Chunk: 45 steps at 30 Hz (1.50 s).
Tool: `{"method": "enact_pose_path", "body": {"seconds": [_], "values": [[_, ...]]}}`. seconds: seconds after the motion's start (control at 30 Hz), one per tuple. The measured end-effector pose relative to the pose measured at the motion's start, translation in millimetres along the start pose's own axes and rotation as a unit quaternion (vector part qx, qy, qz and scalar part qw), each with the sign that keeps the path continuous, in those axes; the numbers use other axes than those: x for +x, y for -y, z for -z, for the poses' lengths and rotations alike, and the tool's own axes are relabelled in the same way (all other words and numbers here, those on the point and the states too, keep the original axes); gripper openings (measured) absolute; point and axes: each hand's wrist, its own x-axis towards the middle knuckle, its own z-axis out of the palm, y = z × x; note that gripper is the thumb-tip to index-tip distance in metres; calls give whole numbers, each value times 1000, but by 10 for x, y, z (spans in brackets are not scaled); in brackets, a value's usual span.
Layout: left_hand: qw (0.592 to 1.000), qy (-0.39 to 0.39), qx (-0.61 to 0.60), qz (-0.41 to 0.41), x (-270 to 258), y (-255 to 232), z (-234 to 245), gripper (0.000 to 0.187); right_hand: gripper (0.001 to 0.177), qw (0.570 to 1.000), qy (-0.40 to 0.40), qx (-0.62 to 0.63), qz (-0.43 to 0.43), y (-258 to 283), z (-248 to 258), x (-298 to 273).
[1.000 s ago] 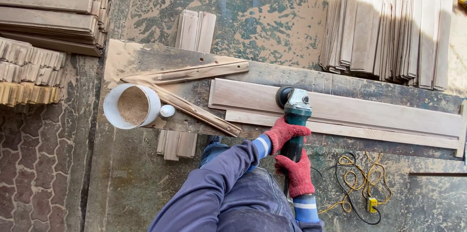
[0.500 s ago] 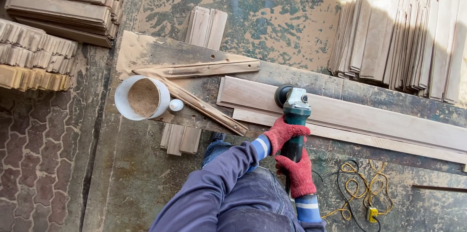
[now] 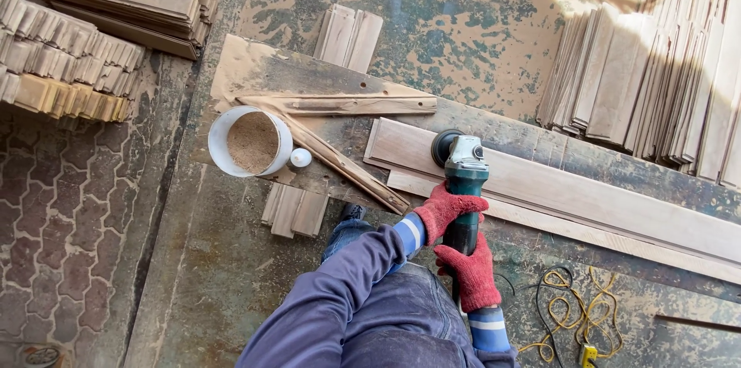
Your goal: Sanding the surface of a wooden board using an angle grinder.
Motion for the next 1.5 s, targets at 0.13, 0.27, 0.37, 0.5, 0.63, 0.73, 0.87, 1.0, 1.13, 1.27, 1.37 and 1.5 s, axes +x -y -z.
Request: {"method": "enact_pose_path", "body": {"seconds": [0.13,0.27,0.37,0.5,0.63,0.73,0.87,1.0,1.13,1.27,1.37,1.5], "values": [[1000,-14,-11,-11,-13,-51,102,49,52,1000,22,3,7,37,-97,17],[999,-21,-40,-23,-100,-142,204,49,53,999,35,4,-8,108,-230,-18],[999,-17,-36,-32,-137,-202,272,45,53,999,44,-9,-10,171,-325,-47],[998,-15,-47,-25,-243,-342,331,46,52,998,56,-21,0,243,-434,-86],[998,-19,-54,-38,-252,-403,476,45,53,997,66,-42,15,257,-563,-31],[996,-32,-61,-52,-301,-457,562,43,58,995,76,-59,11,372,-686,-99],[993,-40,-84,-66,-363,-502,640,45,61,994,97,-50,9,333,-733,-42],[993,-46,-93,-61,-419,-556,714,43,59,993,111,-50,2,381,-806,-64],[990,-51,-109,-69,-365,-503,683,51,62,993,107,-45,-2,374,-752,-61],[994,-20,-80,-71,-353,-440,572,40,63,995,96,-36,1,400,-649,-105],[996,-18,-72,-57,-329,-381,449,40,61,996,83,-32,2,352,-518,-104],[996,-6,-70,-52,-230,-243,293,45,59,998,63,-24,7,244,-302,-45]]}}
